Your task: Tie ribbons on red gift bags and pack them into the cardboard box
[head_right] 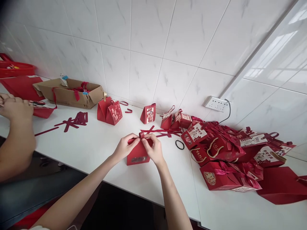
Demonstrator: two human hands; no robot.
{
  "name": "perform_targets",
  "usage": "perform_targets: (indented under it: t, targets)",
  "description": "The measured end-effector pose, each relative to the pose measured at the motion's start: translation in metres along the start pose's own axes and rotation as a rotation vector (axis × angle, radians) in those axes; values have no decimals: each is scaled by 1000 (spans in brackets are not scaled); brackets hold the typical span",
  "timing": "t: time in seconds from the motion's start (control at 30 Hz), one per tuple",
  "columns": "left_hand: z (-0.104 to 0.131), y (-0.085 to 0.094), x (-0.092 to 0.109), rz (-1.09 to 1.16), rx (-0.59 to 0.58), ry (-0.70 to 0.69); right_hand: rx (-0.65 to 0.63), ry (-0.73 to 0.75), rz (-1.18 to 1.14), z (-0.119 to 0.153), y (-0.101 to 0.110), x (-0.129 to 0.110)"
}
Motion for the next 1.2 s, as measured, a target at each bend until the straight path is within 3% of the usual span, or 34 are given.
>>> perform_targets:
  t: [0.17,0.33,0.47,0.73,0.97,1.2]
  targets:
    - [-4,-28,-18,-13,129,-114,68,-20,38,3,8,14]
    - [-24,-60,-30,9,161,-174,124,-47,70,-3,31,29]
    - [-38,-73,-36,10,169,-221,137,-53,79,-11,42,35]
    - [-46,-75,-36,-18,150,-303,212,-39,68,-14,37,40]
    - [-45,-74,-36,-13,144,-260,246,-42,64,-12,35,39]
    - [-45,-76,-31,16,156,-210,158,-34,48,-12,43,41]
Point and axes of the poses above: each hand's wrist, its own z-axis away from the middle knuckle, its own y-axis out of the back of the hand, x = y × z, the point moved 1 cm from there along -z, towards the middle knuckle, and after that the axes turned 9 degrees about z, right-handed, at the moved point
